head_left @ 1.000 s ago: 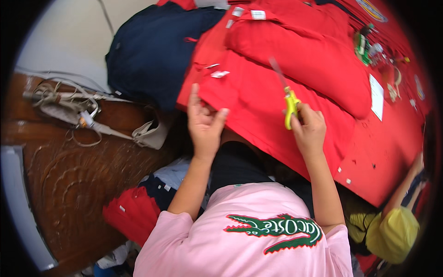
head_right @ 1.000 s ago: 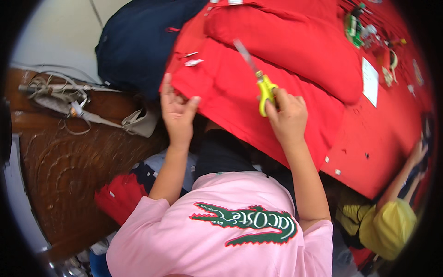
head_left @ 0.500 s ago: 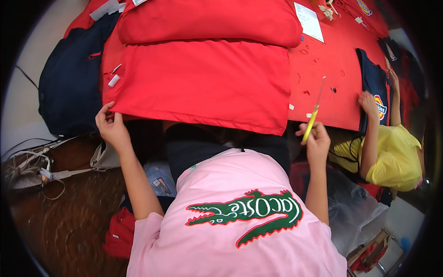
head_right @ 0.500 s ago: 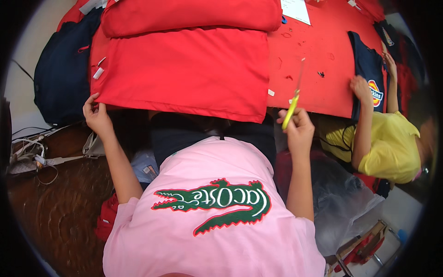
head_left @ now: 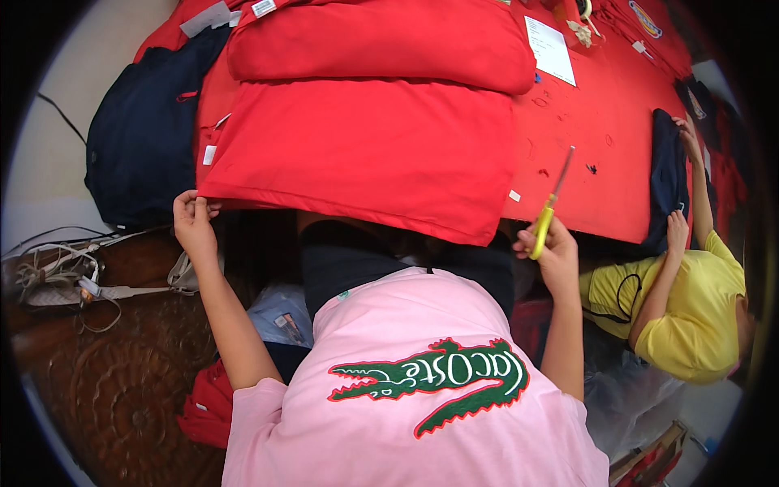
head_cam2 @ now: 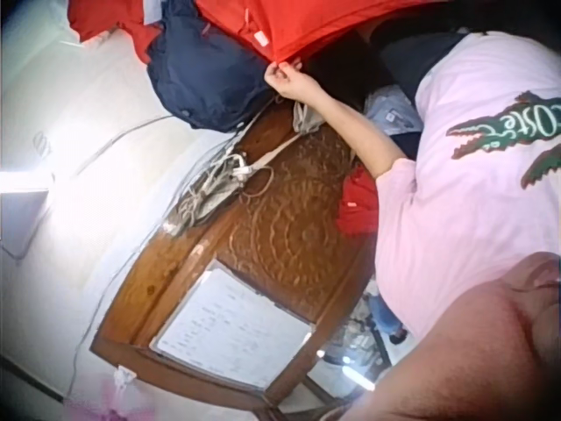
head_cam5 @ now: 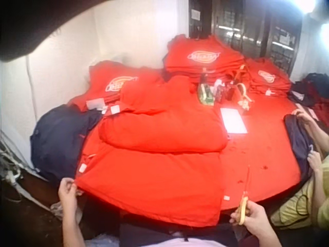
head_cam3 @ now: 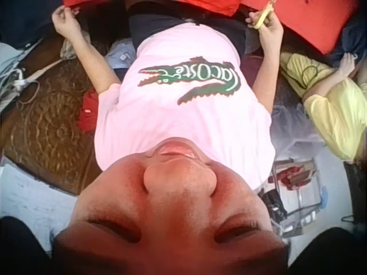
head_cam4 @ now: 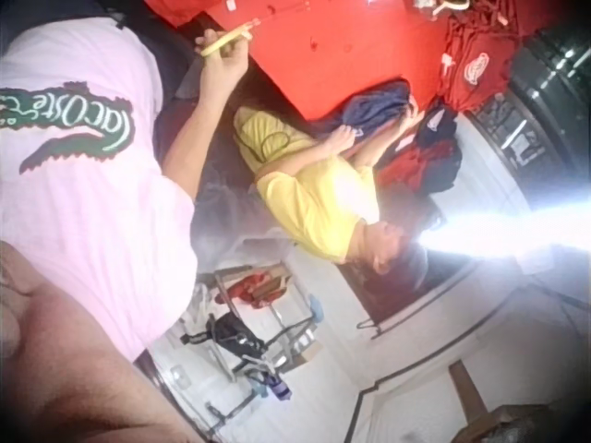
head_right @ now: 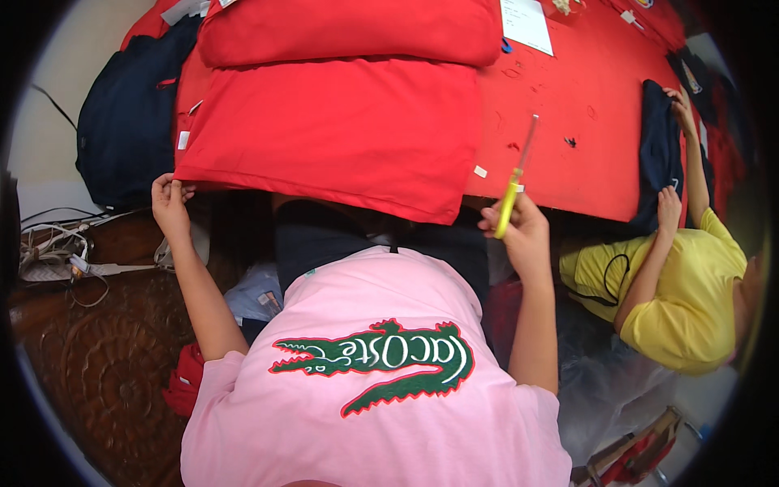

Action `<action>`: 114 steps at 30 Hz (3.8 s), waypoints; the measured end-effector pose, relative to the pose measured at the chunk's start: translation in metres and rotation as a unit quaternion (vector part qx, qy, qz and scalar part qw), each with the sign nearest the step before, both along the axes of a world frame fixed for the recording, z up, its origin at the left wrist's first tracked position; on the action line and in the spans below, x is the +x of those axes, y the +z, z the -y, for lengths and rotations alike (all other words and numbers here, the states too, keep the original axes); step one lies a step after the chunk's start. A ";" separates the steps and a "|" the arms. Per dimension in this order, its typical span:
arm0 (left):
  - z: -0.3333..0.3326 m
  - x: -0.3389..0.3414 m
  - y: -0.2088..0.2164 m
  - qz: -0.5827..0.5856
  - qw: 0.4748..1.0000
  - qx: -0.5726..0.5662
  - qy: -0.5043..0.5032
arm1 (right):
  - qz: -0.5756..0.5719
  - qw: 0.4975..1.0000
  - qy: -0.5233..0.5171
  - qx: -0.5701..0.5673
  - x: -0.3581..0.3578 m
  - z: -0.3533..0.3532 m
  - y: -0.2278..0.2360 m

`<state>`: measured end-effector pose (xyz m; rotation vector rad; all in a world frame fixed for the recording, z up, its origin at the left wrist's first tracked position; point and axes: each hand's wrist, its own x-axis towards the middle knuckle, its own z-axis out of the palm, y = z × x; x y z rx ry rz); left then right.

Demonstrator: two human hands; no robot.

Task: The person uses scissors to cut small white tags from a stack of red t-shirts, handling each shirt one at a time before moving it to a separate stack.

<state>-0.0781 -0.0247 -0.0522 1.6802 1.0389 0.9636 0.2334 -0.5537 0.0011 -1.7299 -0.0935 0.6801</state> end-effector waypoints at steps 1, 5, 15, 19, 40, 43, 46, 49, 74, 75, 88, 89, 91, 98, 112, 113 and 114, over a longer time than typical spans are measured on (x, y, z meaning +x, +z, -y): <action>0.005 0.007 0.001 0.010 1.000 -0.010 0.009 | -0.012 1.000 -0.005 0.007 -0.007 -0.010 0.002; 0.005 0.015 -0.003 -0.010 0.998 -0.066 0.010 | -0.003 0.999 0.042 0.017 -0.032 -0.032 -0.028; -0.013 0.031 0.067 -0.201 0.959 -0.184 -0.071 | 0.100 0.977 0.082 -0.169 -0.004 -0.045 0.015; -0.009 0.039 0.074 -0.240 0.943 -0.210 -0.097 | 0.113 0.982 0.077 -0.127 -0.009 -0.045 -0.008; 0.105 0.142 0.080 -0.158 0.879 0.223 -0.391 | 0.228 0.969 0.004 0.092 0.066 -0.083 0.036; 0.111 0.124 0.044 -0.172 0.882 0.280 -0.338 | 0.305 0.946 0.097 -0.056 0.022 -0.062 0.013; 0.110 0.125 0.034 -0.155 0.900 0.291 -0.284 | 0.463 0.874 0.107 -0.102 0.004 -0.062 -0.018; 0.104 0.133 0.032 -0.171 0.884 0.362 -0.242 | 0.436 0.893 0.063 -0.090 0.010 -0.073 -0.027; 0.066 -0.017 0.003 0.116 0.986 -0.117 0.011 | 0.217 0.965 0.118 -0.083 0.044 -0.024 0.007; 0.067 -0.013 0.005 0.144 0.978 -0.150 0.001 | 0.229 0.962 0.125 -0.085 0.048 -0.024 0.005; 0.065 0.023 0.005 0.191 0.955 -0.214 0.073 | 0.187 0.979 -0.018 -0.082 0.044 -0.011 0.000; 0.064 0.027 0.006 0.144 0.968 -0.185 0.089 | 0.185 0.979 -0.021 -0.088 0.043 -0.013 0.002; 0.057 0.036 -0.004 0.088 0.984 -0.119 0.102 | 0.169 0.983 -0.038 -0.055 0.040 -0.018 0.002; 0.073 0.080 0.020 -0.051 0.967 0.235 0.079 | 0.143 0.986 -0.054 -0.070 0.040 -0.010 0.004; 0.167 0.104 0.021 -0.071 0.916 0.294 -0.262 | 0.115 0.992 0.007 -0.053 0.057 0.003 -0.002; 0.166 0.102 0.025 -0.065 0.915 0.298 -0.265 | 0.116 0.992 0.012 -0.055 0.060 0.002 0.000; 0.164 0.099 0.028 -0.072 0.922 0.287 -0.251 | 0.122 0.991 0.009 -0.054 0.062 0.001 0.001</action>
